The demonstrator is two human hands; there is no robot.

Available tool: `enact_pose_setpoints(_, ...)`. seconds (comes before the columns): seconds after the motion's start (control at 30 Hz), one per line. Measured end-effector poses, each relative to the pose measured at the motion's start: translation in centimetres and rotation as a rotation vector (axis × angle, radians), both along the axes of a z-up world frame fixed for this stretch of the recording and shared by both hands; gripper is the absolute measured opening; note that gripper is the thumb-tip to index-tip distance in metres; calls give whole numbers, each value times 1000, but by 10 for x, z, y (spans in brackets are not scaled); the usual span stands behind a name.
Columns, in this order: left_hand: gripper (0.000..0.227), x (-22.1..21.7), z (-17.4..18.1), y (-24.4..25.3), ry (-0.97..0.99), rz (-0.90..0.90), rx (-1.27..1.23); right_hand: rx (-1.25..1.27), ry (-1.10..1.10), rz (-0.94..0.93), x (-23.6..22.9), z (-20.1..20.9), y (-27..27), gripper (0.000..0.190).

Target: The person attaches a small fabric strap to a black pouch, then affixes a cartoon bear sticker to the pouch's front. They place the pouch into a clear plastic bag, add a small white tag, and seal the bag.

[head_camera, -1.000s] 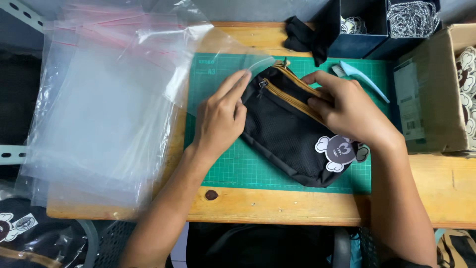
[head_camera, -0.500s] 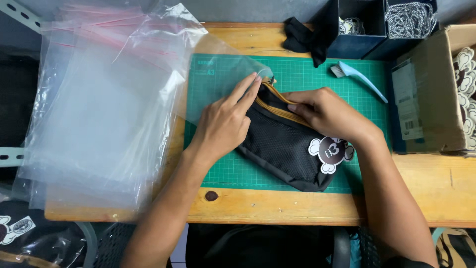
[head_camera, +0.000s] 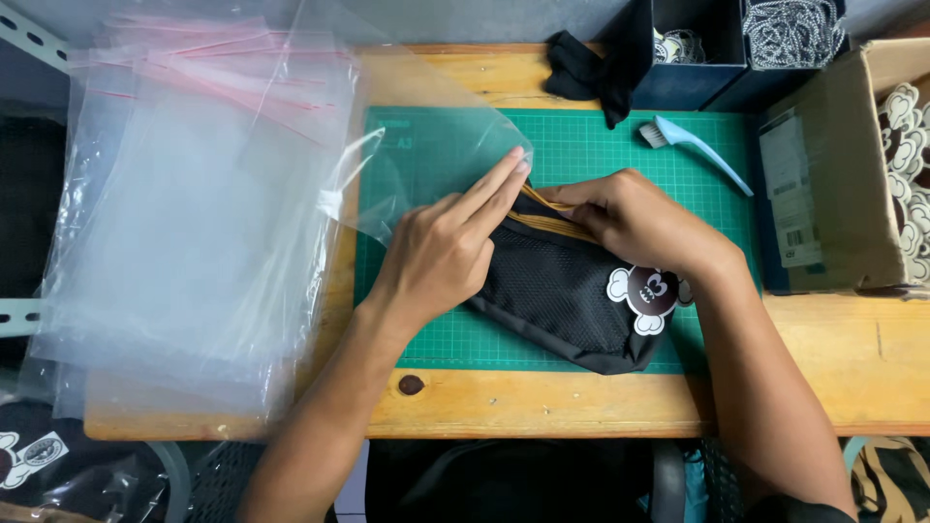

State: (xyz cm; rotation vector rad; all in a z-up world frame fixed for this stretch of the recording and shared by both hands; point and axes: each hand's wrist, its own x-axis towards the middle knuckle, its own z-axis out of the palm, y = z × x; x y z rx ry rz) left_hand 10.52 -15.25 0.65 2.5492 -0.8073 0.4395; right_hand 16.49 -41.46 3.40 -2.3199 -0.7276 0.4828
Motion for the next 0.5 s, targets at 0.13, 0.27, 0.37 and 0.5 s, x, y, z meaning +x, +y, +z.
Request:
enact_pose_setpoints(0.13,80,0,2,1,-42,12,-3,-19,-4,9,-6,15,3,40)
enact_pose_setpoints(0.27,78,-2,4,1,-64,-23,31,-55,-64,49,-5,8,-3,31)
enact_pose_setpoints(0.37,73,-2,9,0,-99,-64,13,-68,-98,13,-5,5,-8,36)
enact_pose_setpoints(0.5,66,-2,13,0,-153,-85,-12,-21,-108,-85,0,-4,-14,55)
